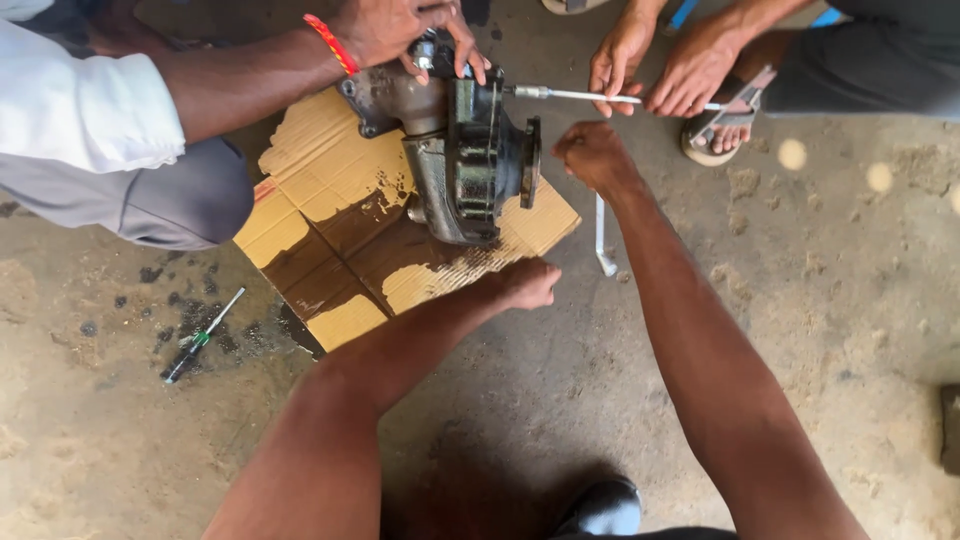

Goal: Collaboratively dismantling or repairing a mechanical vehicle component, likely a turbocharger or steering pump, using hand tools in a service bay.

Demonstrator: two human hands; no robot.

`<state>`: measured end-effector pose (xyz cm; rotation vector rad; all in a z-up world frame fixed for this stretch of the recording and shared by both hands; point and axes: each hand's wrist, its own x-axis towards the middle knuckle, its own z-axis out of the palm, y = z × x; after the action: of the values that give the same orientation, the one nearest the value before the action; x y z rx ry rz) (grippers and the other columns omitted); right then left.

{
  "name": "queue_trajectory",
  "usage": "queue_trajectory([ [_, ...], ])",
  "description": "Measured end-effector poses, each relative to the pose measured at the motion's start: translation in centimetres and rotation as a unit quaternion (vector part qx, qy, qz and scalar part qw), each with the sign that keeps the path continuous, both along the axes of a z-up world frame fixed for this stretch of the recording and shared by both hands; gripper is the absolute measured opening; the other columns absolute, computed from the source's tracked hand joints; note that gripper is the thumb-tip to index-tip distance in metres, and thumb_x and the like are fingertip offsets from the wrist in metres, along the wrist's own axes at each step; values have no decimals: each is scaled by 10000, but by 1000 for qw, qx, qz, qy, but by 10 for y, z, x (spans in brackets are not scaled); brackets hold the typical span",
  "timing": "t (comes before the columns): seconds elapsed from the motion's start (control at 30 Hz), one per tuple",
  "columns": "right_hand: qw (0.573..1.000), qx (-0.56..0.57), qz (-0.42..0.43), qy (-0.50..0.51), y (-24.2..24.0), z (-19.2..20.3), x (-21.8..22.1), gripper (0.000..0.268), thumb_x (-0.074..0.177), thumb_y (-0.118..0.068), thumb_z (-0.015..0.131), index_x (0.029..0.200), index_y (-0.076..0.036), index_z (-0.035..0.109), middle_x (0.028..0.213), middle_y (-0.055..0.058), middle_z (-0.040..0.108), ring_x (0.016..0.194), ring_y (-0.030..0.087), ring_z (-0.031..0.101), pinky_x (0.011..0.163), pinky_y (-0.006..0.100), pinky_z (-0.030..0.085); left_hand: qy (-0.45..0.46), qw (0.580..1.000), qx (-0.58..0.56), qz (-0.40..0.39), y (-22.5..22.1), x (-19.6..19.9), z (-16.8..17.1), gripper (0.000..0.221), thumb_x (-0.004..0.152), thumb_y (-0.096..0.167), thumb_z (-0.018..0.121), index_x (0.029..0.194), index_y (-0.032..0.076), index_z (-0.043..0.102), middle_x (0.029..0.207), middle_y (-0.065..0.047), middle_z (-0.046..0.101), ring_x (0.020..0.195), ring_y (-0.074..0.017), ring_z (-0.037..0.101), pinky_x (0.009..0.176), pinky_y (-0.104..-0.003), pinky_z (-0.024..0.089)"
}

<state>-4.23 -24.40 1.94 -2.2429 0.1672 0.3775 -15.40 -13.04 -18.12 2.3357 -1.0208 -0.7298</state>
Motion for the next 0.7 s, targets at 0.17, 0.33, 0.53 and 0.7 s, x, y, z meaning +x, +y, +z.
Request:
queue_trajectory([
  [0.17,998,-41,-5,38,-5,22,-8,145,923,-194,700,970,-61,734,666,17,623,471,84,477,402,293,357,58,998,-1,-8,24,-2,98,307,1000,344,644,969,42,599,794,-79,608,614,-162,530,531,-322,475],
  [0.33,966,205,-55,145,-24,14,-4,255,943,-204,746,1094,-9,680,723,27,579,463,66,370,394,252,266,173,962,-202,57,19,11,99,345,1036,382,620,1038,37,612,904,-115,719,709,-187,677,561,-293,556],
  [0.53,968,237,-61,-56,10,-16,-70,352,1009,-144,668,1289,19,530,886,100,652,638,60,592,468,219,451,259,909,-259,199,35,-28,147,334,1075,274,391,1035,-5,570,929,-186,761,729,-284,796,476,-304,641],
  [0.7,987,-89,37,-131,47,-19,-133,344,1062,-121,464,1386,-13,506,915,167,746,583,163,688,449,315,528,305,897,-222,231,44,-51,126,286,1058,217,402,1036,-12,572,922,-205,735,702,-300,779,459,-313,636],
])
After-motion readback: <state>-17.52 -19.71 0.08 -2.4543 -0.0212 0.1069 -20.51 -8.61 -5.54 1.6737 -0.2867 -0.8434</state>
